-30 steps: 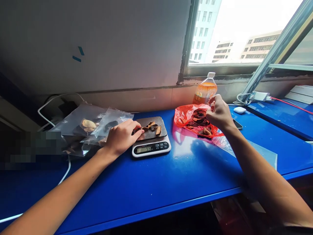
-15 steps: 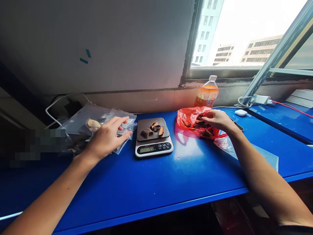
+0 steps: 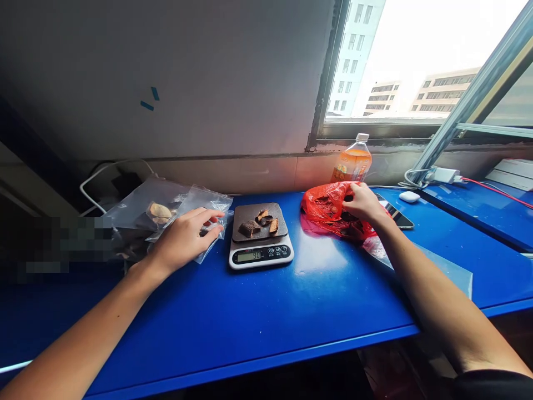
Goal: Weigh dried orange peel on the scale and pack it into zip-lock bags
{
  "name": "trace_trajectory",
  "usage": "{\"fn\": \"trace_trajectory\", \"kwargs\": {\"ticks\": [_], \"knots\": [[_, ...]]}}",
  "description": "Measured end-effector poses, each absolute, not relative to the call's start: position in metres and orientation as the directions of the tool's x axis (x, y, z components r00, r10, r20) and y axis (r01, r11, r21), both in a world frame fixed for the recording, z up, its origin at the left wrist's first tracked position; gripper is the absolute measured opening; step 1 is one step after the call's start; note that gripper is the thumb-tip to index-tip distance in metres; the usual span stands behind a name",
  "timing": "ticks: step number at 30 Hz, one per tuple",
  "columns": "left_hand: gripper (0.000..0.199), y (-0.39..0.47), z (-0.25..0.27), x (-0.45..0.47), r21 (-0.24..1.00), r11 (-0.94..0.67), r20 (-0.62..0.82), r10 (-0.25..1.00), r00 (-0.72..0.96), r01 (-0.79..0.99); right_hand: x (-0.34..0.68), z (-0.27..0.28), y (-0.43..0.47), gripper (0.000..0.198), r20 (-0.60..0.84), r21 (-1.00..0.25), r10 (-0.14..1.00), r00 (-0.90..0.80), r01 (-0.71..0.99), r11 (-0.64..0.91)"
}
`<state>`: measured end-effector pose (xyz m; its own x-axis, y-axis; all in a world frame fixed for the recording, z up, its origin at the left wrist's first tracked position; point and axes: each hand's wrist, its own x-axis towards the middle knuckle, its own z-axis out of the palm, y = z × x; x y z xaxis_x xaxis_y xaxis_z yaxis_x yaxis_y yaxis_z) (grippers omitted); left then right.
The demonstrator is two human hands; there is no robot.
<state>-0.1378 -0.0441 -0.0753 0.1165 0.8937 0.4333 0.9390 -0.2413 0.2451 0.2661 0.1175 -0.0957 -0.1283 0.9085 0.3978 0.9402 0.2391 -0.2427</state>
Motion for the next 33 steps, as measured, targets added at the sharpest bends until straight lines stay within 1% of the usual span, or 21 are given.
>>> {"fn": "trace_trajectory", "kwargs": {"ticks": [3, 6, 8, 10, 12, 14, 16, 18, 21, 25, 27, 29, 31, 33], "knots": [[0.033, -0.045, -0.074, -0.137, 0.237, -0.259, 0.456, 0.881, 0.128, 0.936, 0.271, -0.086, 0.107, 0.033, 0.476, -0.334, 0.872, -0.114, 0.894, 0.299], [0.032, -0.047, -0.072, -0.133, 0.253, -0.268, 0.475, 0.871, 0.122, 0.93, 0.266, -0.069, 0.083, 0.028, 0.614, -0.403, 0.781, -0.116, 0.805, 0.436], [0.031, -0.051, -0.07, -0.127, 0.267, -0.285, 0.481, 0.867, 0.128, 0.921, 0.25, -0.059, 0.058, 0.027, 0.697, -0.393, 0.701, -0.149, 0.739, 0.547], [0.03, -0.057, -0.066, -0.116, 0.309, -0.319, 0.471, 0.87, 0.148, 0.896, 0.227, -0.054, 0.029, 0.029, 0.758, -0.354, 0.612, -0.227, 0.644, 0.678], [0.03, -0.067, -0.063, -0.101, 0.412, -0.358, 0.429, 0.887, 0.169, 0.838, 0.199, -0.056, 0.001, 0.028, 0.789, -0.301, 0.513, -0.339, 0.513, 0.804], [0.033, -0.079, -0.061, -0.083, 0.563, -0.376, 0.353, 0.915, 0.197, 0.736, 0.174, -0.065, -0.022, 0.031, 0.769, -0.292, 0.429, -0.474, 0.337, 0.895], [0.033, -0.089, -0.061, -0.067, 0.709, -0.368, 0.26, 0.93, 0.261, 0.602, 0.156, -0.076, -0.036, 0.034, 0.751, -0.294, 0.342, -0.565, 0.177, 0.939], [0.029, -0.095, -0.063, -0.057, 0.793, -0.317, 0.168, 0.935, 0.313, 0.521, 0.148, -0.084, -0.043, 0.034, 0.753, -0.305, 0.295, -0.589, 0.085, 0.949], [0.024, -0.095, -0.068, -0.053, 0.828, -0.246, 0.085, 0.944, 0.32, 0.504, 0.146, -0.089, -0.044, 0.032, 0.764, -0.341, 0.309, -0.566, 0.053, 0.939], [0.023, -0.091, -0.072, -0.057, 0.84, -0.226, 0.051, 0.938, 0.344, 0.493, 0.148, -0.086, -0.044, 0.033, 0.72, -0.433, 0.338, -0.606, -0.012, 0.901], [0.021, -0.091, -0.072, -0.057, 0.867, -0.205, 0.026, 0.929, 0.369, 0.455, 0.148, -0.085, -0.045, 0.033, 0.692, -0.483, 0.341, -0.636, -0.057, 0.874], [0.016, -0.091, -0.07, -0.058, 0.907, -0.157, 0.0, 0.927, 0.374, 0.39, 0.15, -0.082, -0.047, 0.034, 0.686, -0.505, 0.336, -0.645, -0.089, 0.859], [0.014, -0.088, -0.067, -0.06, 0.937, -0.103, -0.018, 0.94, 0.34, 0.334, 0.153, -0.079, -0.048, 0.036, 0.709, -0.504, 0.357, -0.609, -0.083, 0.86], [0.018, -0.083, -0.062, -0.067, 0.954, -0.073, -0.003, 0.968, 0.25, 0.292, 0.158, -0.076, -0.047, 0.039, 0.757, -0.503, 0.402, -0.515, -0.065, 0.862]]}}
